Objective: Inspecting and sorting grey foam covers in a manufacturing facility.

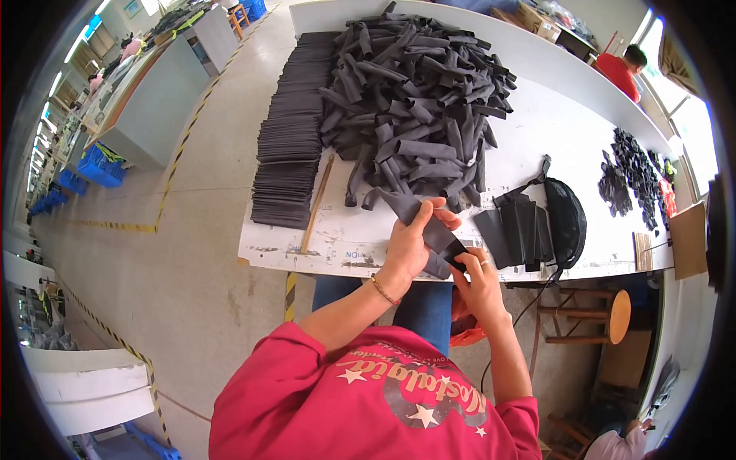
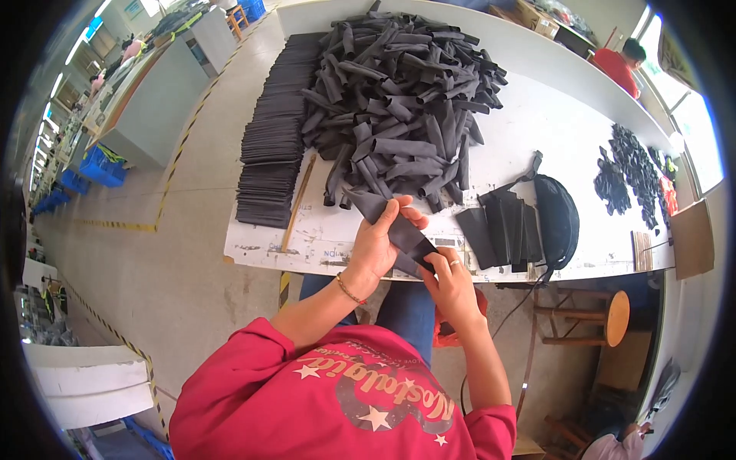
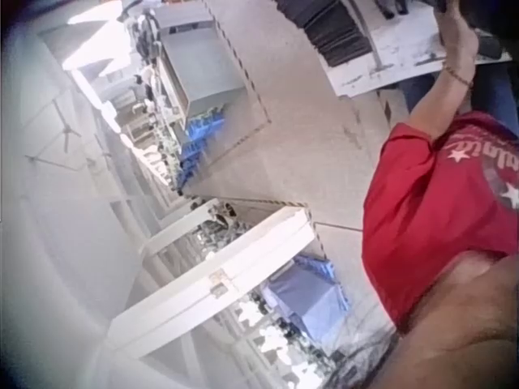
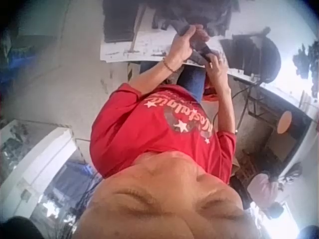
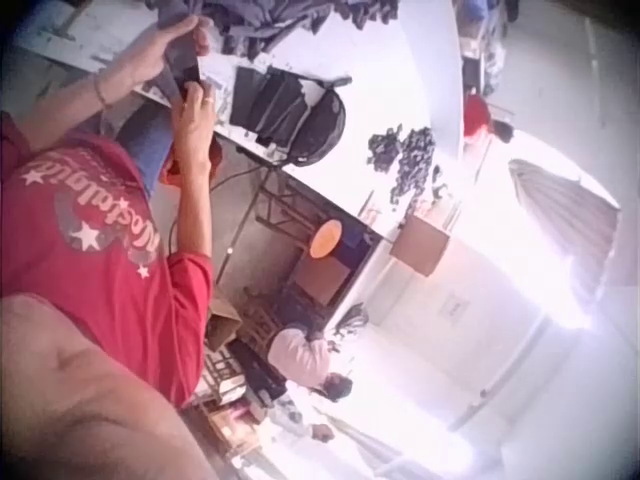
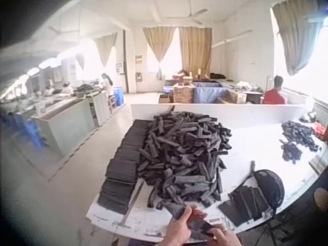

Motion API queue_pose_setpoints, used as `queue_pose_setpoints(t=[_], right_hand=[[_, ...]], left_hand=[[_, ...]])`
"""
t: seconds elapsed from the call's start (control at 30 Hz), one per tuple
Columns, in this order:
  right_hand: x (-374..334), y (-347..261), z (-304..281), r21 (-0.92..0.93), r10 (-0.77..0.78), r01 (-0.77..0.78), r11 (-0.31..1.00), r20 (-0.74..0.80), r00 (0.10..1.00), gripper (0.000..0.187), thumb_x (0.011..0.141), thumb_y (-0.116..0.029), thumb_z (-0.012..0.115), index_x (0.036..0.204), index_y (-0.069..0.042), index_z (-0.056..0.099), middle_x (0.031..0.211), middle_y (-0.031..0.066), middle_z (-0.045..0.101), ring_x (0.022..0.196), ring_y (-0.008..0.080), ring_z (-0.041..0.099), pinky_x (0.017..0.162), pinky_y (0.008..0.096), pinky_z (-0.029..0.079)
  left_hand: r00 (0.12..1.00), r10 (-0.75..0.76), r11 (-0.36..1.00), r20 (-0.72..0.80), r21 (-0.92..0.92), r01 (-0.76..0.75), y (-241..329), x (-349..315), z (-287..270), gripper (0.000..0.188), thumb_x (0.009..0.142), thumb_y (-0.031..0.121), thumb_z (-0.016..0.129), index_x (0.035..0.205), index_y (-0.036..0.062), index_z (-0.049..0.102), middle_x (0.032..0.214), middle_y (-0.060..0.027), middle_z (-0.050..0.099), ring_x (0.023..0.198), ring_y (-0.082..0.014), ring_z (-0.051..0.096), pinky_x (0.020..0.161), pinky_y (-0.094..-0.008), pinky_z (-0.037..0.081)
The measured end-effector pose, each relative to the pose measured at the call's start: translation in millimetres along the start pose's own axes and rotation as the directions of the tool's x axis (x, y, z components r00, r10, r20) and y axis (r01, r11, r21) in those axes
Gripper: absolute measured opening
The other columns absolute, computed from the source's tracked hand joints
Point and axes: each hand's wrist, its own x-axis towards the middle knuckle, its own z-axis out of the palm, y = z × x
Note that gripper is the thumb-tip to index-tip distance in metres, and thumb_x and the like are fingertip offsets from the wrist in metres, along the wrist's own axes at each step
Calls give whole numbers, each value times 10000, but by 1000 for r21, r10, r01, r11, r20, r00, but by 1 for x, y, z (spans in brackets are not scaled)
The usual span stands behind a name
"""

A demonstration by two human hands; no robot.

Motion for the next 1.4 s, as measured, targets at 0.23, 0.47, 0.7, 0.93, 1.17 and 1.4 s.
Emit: queue_pose_setpoints(t=[0.23,0.47,0.7,0.93,1.17,1.4], right_hand=[[6,0,19,85,-79,88,992,-105,991,182,805,13,676,960,-18,584,940,152,603,779,341,618,647,412,513],[21,-11,25,97,-113,127,987,-136,984,163,820,22,660,955,-14,576,937,152,597,776,340,614,651,414,506],[14,-8,15,180,148,-143,973,-11,989,168,825,-23,676,950,-20,564,917,153,580,756,339,599,659,412,495],[18,-14,-15,132,18,-29,991,88,996,251,769,-58,740,968,-23,590,1007,143,584,838,320,615,711,396,502],[59,-37,-54,272,42,11,962,-188,981,177,760,67,679,916,-6,637,879,105,608,819,241,590,730,323,473],[80,-35,-48,249,-22,12,968,37,999,145,780,-38,712,896,6,638,857,94,600,824,233,593,751,322,479]], left_hand=[[999,54,998,4,-39,-54,-20,-11,-2,323,986,297,543,1084,-8,587,892,-116,661,886,-274,663,864,-381,514],[996,86,995,5,-54,-86,-24,-10,-10,322,993,300,528,1085,-3,585,922,-121,672,972,-289,664,879,-382,508],[996,88,996,-18,-19,-88,2,-7,4,321,995,279,523,1097,-19,585,973,-142,681,981,-286,657,909,-384,505],[994,113,994,-12,14,-113,19,3,-1,301,996,254,527,1096,-17,612,863,-99,660,813,-219,647,797,-340,519],[913,-205,777,352,626,-67,37,-18,4,281,1004,224,509,1062,-8,657,808,-54,666,793,-122,618,769,-269,480],[867,-382,537,320,840,-73,38,-24,-2,244,987,197,523,932,20,682,807,-24,691,772,-107,628,764,-265,488]])
